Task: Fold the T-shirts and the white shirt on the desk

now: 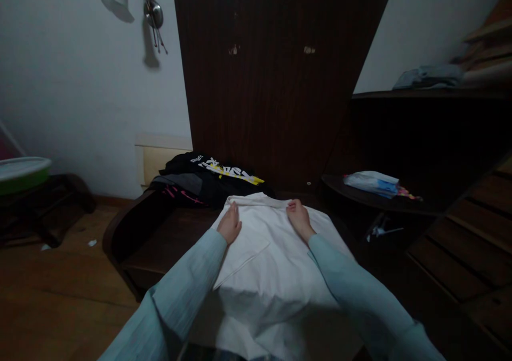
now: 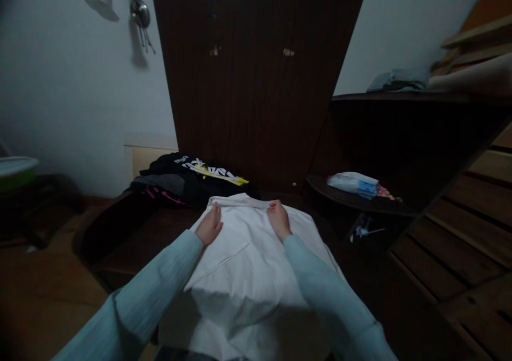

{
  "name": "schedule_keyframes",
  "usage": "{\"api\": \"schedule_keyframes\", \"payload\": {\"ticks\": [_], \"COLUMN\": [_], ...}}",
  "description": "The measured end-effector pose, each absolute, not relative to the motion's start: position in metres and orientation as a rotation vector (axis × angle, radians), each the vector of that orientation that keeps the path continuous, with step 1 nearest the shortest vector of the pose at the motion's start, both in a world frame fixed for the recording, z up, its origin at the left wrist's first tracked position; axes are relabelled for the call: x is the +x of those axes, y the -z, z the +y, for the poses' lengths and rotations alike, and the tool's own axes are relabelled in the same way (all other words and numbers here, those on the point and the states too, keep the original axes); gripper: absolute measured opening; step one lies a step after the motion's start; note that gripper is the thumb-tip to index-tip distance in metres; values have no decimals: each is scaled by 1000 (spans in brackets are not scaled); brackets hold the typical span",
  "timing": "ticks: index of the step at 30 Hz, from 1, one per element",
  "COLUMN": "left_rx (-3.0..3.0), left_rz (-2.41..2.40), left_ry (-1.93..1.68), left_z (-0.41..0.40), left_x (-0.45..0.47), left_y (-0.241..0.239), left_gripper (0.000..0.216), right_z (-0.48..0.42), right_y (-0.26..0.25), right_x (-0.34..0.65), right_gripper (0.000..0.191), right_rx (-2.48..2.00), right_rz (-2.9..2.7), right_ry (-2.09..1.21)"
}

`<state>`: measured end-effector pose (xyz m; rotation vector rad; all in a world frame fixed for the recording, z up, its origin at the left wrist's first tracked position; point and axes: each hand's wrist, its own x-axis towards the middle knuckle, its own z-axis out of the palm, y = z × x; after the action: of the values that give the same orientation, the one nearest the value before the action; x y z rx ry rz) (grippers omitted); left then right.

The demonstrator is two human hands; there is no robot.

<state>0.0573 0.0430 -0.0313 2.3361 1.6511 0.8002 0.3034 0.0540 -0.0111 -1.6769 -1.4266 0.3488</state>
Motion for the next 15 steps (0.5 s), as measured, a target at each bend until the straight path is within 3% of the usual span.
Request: {"api": "schedule_keyframes", "payload": {"ticks": [5, 10, 15], "left_rx": [2433, 2288, 2206], "left_rz": [1550, 1835, 1703], "left_ry": [-798, -710, -685], "left_z": [34, 9, -28], "left_x": [53, 18, -36], "left_y": [29, 1, 5], "left_gripper": [50, 18, 21], "right_z": [47, 42, 37], "right_y": [14, 20, 32], "right_x": [228, 211, 217], "right_gripper": [10, 20, 21], "right_rx": [-1473, -1573, -1410], "right_rz": [-1614, -1843, -2038], "right_ry": [-851, -735, -519]}}
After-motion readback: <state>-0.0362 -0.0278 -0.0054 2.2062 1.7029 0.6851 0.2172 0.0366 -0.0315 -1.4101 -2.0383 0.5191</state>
